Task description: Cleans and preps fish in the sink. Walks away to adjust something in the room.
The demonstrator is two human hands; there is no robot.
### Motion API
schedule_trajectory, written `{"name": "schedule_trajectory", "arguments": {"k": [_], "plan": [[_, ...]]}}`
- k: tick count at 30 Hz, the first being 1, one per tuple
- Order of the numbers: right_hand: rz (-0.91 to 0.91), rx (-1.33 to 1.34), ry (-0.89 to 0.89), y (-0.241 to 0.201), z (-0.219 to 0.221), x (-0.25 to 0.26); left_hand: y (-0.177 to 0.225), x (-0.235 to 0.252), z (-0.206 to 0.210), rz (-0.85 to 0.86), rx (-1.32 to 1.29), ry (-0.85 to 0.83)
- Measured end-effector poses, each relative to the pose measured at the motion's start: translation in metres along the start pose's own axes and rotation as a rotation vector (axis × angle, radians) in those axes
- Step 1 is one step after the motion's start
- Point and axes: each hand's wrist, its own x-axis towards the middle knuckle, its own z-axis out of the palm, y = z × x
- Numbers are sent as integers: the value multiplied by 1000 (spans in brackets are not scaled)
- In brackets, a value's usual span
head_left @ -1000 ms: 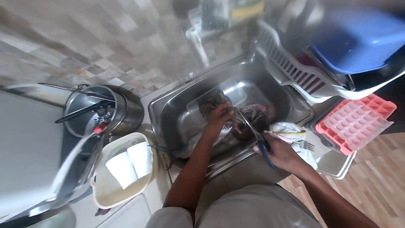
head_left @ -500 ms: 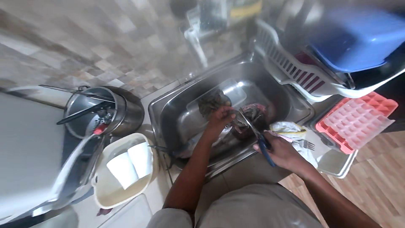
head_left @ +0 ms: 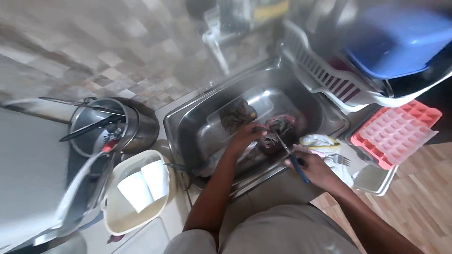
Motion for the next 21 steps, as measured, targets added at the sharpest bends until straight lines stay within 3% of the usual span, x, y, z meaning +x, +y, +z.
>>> {"name": "schedule_trajectory", "arguments": {"k": [4,9,14,21], "plan": [[-37,258,-64,8,1,-3,0,2,4,-23,-25,170],[-56,367,-223,7,3,-3,0,1,4,85,22,263],[-45,360,-266,1,10,3,10,-7,11,151,217,271],[-43,435,-225,2,15,11,15,-12,15,196,391,155]]}}
